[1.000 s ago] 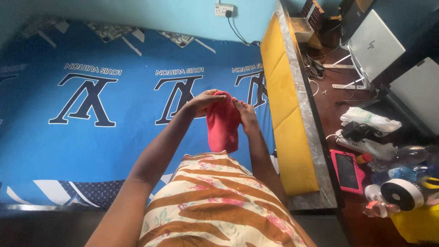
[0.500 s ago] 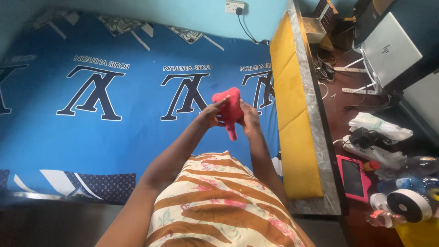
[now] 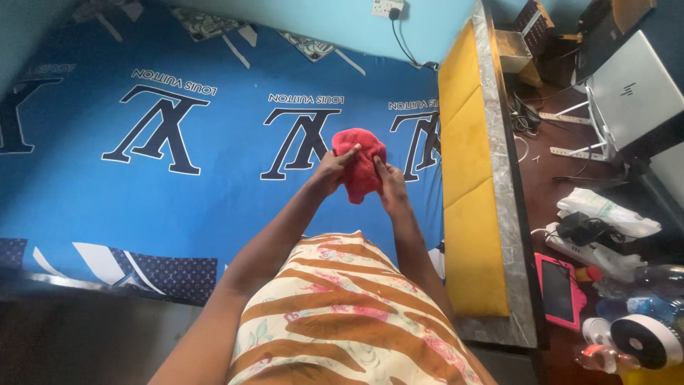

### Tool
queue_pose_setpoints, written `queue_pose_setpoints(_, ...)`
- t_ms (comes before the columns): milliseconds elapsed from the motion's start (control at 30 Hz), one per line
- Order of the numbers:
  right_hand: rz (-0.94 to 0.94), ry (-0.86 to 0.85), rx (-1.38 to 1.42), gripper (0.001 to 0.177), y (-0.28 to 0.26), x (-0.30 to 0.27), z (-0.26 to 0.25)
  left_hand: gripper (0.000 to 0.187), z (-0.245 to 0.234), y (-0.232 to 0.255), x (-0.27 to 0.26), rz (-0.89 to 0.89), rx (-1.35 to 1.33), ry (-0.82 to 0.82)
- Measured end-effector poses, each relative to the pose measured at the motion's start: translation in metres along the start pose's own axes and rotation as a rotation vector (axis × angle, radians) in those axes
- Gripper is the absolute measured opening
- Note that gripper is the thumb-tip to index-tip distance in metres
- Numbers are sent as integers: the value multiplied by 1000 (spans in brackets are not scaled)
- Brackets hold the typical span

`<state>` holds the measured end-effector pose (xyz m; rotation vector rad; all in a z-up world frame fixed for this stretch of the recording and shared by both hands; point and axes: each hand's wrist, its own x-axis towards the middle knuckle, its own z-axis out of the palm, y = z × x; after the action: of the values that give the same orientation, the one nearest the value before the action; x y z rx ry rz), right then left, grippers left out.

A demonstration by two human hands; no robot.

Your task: Cleaning a bedsheet with a wet cloth and moving a pillow.

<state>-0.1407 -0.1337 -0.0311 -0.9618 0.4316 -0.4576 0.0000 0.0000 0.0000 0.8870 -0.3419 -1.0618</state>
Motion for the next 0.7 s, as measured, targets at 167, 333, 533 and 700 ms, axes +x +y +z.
queue_pose_setpoints(167, -126, 236, -168, 32, -11, -2, 22, 76, -13, 18, 5, -95, 208, 317)
queue_pose_setpoints(333, -202, 210, -80, 35, 1, 11, 32, 85, -15, 28, -17, -310, 386, 204)
queue_pose_setpoints(533, -272, 257, -321, 47, 4, 29, 37, 65, -48, 21, -7, -114, 175, 8)
queue_pose_setpoints(700, -992, 49, -1350, 103, -61, -14, 101, 59, -53, 37, -15, -28, 422, -136)
